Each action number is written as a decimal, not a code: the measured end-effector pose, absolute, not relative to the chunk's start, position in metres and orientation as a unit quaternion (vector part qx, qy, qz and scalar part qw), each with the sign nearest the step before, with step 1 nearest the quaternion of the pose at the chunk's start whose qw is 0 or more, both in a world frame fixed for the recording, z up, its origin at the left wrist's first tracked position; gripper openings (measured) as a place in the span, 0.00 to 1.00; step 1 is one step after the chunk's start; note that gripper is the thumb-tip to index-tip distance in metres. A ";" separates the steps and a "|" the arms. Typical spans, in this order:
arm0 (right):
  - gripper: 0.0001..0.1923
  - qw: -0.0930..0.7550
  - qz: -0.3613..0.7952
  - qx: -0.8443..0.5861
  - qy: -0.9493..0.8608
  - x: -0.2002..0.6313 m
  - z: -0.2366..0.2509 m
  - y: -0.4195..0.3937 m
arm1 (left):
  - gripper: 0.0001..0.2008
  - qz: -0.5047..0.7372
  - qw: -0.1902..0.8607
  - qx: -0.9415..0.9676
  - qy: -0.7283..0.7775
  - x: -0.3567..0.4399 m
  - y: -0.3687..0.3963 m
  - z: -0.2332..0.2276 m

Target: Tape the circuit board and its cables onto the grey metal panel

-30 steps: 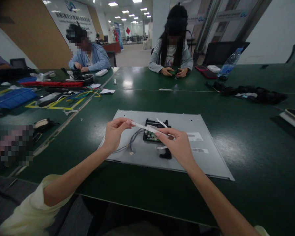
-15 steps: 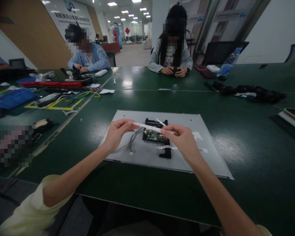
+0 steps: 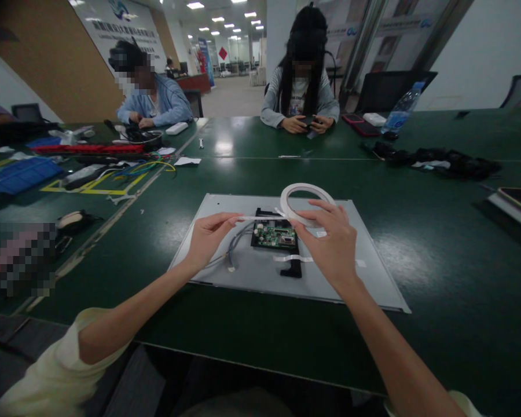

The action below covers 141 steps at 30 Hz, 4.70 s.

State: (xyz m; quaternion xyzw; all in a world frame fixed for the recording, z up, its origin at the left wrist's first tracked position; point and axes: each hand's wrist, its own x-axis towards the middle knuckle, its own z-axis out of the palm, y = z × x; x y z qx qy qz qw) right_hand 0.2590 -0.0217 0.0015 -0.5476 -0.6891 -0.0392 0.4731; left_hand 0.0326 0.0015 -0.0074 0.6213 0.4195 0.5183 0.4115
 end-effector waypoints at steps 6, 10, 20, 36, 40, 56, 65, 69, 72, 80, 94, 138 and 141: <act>0.11 0.471 0.075 -0.578 -0.662 0.260 0.003 -0.022 | 0.08 0.515 0.422 0.621 0.413 0.032 0.005 -0.010; 0.12 0.457 0.136 -0.584 -0.657 0.258 0.004 -0.022 | 0.08 0.527 0.430 0.605 0.415 0.034 0.007 -0.010; 0.11 0.465 0.176 -0.561 -0.662 0.260 0.000 -0.020 | 0.08 0.530 0.423 0.601 0.423 0.034 0.009 -0.010; 0.10 0.447 0.001 -0.522 -0.726 0.249 0.000 -0.025 | 0.17 0.543 0.421 0.581 0.437 0.027 0.017 -0.023; 0.10 0.441 -0.042 -0.515 -0.734 0.248 0.000 -0.027 | 0.17 0.571 0.375 0.557 0.472 0.018 0.028 -0.025; 0.08 0.438 -0.071 -0.392 -0.806 0.227 -0.016 -0.031 | 0.12 0.381 0.019 0.864 0.328 0.035 -0.001 -0.024; 0.08 0.443 -0.048 -0.394 -0.804 0.217 -0.022 -0.033 | 0.09 0.370 0.036 0.844 0.388 0.041 -0.010 -0.028; 0.08 0.443 -0.044 -0.403 -0.800 0.218 -0.025 -0.032 | 0.10 0.311 0.069 0.864 0.391 0.044 -0.015 -0.029; 0.08 0.444 -0.047 -0.406 -0.797 0.219 -0.027 -0.031 | 0.10 0.273 0.057 0.875 0.396 0.046 -0.017 -0.030; 0.08 0.438 -0.048 -0.402 -0.803 0.215 -0.027 -0.032 | 0.09 0.237 0.040 0.878 0.415 0.048 -0.022 -0.028; 0.09 0.445 -0.034 -0.393 -0.804 0.215 -0.029 -0.034 | 0.10 0.311 0.224 0.842 0.379 0.050 -0.019 -0.022; 0.09 0.565 0.111 -0.389 -0.719 0.208 -0.013 -0.045 | 0.12 0.434 0.664 0.506 0.338 0.060 -0.037 -0.015; 0.09 0.564 0.133 -0.395 -0.713 0.209 -0.014 -0.046 | 0.12 0.425 0.668 0.502 0.347 0.060 -0.038 -0.015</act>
